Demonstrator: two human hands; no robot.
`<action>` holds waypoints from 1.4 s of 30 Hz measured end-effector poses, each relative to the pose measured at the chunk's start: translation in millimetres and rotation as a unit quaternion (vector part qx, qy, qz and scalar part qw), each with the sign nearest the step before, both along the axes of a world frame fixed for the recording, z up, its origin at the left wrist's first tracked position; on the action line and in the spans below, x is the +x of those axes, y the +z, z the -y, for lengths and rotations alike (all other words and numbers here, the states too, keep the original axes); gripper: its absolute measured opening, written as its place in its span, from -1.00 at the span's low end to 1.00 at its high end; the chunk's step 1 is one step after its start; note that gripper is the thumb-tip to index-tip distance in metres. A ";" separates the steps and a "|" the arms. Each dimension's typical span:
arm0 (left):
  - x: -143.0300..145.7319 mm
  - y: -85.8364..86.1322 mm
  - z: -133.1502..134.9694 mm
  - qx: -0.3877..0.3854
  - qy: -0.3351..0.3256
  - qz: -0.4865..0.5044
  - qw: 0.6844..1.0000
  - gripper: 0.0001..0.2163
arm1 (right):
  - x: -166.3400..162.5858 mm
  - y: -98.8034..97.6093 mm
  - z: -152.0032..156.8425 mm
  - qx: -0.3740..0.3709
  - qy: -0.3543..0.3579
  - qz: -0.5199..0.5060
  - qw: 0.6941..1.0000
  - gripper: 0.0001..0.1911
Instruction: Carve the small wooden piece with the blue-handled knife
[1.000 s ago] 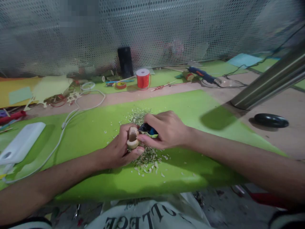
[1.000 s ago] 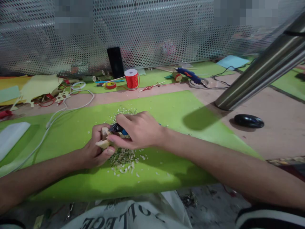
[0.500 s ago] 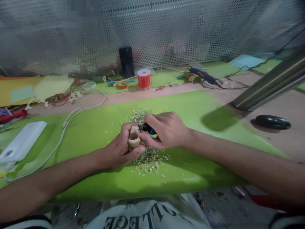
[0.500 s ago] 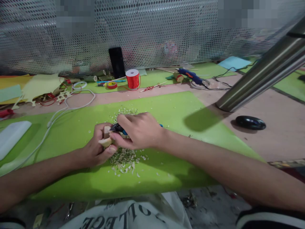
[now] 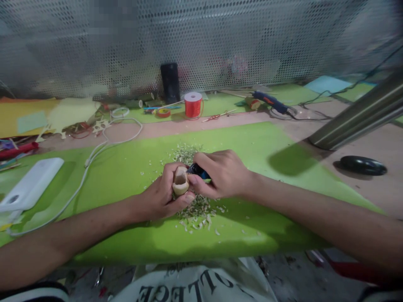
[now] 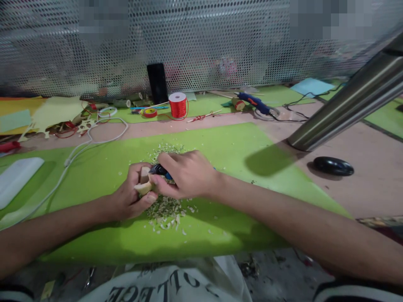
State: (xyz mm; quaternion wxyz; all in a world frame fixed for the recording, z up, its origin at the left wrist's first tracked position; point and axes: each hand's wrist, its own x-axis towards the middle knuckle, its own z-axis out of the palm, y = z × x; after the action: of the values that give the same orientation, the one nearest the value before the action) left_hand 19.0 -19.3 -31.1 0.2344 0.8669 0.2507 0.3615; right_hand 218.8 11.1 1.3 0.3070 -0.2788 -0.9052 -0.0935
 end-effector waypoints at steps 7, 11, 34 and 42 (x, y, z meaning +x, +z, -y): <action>1.7 2.4 -0.4 -0.002 -0.020 0.018 1.000 -0.63 | 0.2 0.0 0.2 -0.006 0.005 0.011 1.000 -0.69; 2.7 2.0 -0.5 -0.015 -0.024 0.022 0.999 -0.63 | 0.4 -0.4 0.0 0.001 0.016 0.000 1.000 -0.71; 2.9 6.5 0.0 -0.029 -0.007 0.037 0.999 -0.65 | 4.3 0.0 -4.7 -0.166 0.135 -0.079 0.974 -0.71; 1.7 3.1 0.5 -0.033 0.006 0.032 0.999 -0.63 | 3.5 -0.1 -2.4 -0.193 0.139 -0.076 0.968 -0.75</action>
State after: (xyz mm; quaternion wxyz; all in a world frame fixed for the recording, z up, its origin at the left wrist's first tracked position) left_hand 20.6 -19.7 -28.1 0.2686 0.8453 0.2598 0.3819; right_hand 222.4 13.5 1.2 0.3254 -0.2101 -0.9100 0.1483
